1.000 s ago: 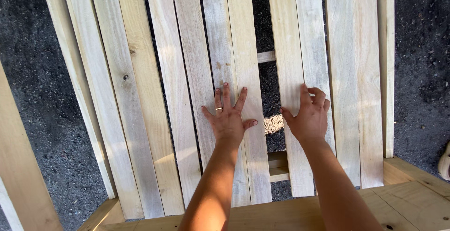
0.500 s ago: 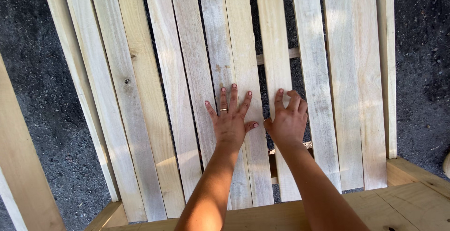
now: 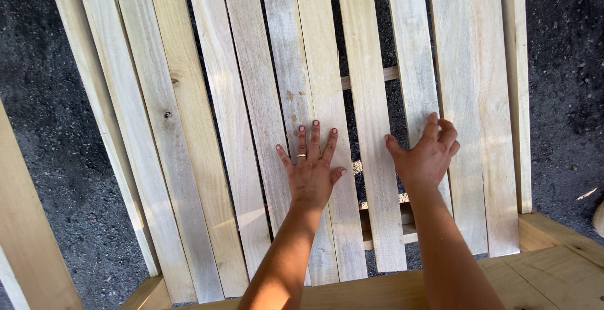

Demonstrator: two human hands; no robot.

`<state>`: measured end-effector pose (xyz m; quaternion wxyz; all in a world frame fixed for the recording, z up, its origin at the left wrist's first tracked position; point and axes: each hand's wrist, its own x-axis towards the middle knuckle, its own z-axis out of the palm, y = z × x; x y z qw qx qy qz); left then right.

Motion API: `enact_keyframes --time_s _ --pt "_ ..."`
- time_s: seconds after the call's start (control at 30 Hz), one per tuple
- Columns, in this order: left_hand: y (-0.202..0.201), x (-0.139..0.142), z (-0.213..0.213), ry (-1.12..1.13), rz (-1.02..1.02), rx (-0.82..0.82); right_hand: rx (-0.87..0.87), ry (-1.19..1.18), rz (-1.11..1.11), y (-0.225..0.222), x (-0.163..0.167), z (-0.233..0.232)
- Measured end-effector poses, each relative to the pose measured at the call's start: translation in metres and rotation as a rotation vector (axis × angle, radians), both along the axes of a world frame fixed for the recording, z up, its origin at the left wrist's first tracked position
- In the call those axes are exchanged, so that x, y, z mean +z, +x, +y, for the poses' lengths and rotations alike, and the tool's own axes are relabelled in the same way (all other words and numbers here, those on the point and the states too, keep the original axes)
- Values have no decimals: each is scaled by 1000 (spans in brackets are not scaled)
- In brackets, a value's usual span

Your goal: The person assembles slatted wooden furniture frames outdoors. They pick up thin wooden slats, slot them into the frame rails one at a time, press and align the slats flush across the seat surface, and carry loose planks from a pile to the work area.

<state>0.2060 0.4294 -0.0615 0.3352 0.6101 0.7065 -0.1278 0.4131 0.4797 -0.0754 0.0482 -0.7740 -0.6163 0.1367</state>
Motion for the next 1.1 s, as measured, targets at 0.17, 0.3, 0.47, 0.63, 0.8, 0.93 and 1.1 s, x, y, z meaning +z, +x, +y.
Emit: enact_keyframes --time_s 0.17,0.3,0.47,0.63,0.8,0.93,1.1 --pt "7 6 -1 18 -15 54 -26 -11 27 19 -2 0" --pt "16 23 14 -60 -11 94 -16 -47 94 16 -11 -4" --pt "58 39 42 47 -125 5 28 -35 119 24 -9 -3" --pt "121 37 47 123 -328 -130 -146 -38 10 74 10 18" --pt "156 22 33 154 -335 -104 -7 -66 -25 97 9 27" --pt "162 16 28 130 -359 -43 71 -35 37 97 -1 18" --pt "171 28 32 9 -271 -135 42 -67 129 113 -2 15"
